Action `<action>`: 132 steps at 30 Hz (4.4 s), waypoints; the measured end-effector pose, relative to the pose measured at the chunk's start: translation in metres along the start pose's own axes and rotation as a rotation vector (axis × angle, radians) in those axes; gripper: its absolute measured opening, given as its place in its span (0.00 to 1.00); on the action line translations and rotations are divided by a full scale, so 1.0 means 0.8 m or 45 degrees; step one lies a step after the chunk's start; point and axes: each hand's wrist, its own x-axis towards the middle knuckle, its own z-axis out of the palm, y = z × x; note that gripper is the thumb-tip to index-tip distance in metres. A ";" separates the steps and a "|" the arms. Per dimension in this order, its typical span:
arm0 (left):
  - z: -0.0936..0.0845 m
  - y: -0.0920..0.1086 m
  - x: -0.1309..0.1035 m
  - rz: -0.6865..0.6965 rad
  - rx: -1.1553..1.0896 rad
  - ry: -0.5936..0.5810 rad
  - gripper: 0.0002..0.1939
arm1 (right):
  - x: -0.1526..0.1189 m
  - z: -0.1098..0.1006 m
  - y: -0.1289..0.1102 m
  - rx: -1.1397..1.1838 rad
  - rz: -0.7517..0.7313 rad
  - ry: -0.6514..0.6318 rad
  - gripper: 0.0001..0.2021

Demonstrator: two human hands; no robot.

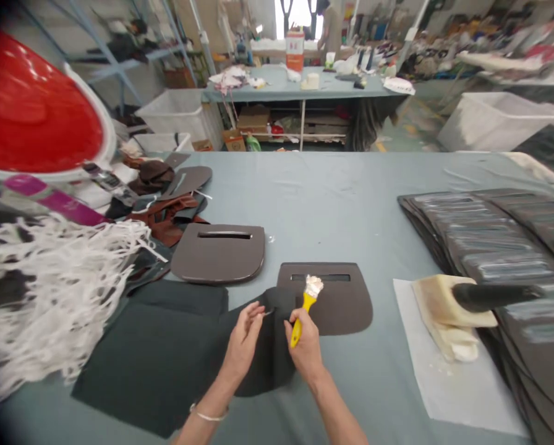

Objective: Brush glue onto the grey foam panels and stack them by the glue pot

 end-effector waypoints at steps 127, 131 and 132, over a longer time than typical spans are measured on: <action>-0.257 -0.063 0.235 0.240 1.104 0.228 0.21 | 0.254 0.201 -0.092 -0.479 0.085 0.840 0.15; -0.207 -0.045 0.250 0.326 0.509 -0.003 0.15 | 0.220 0.206 -0.075 -0.445 0.199 0.727 0.16; -0.190 -0.041 0.256 0.321 0.331 -0.071 0.15 | 0.212 0.211 -0.073 -0.387 0.205 0.702 0.16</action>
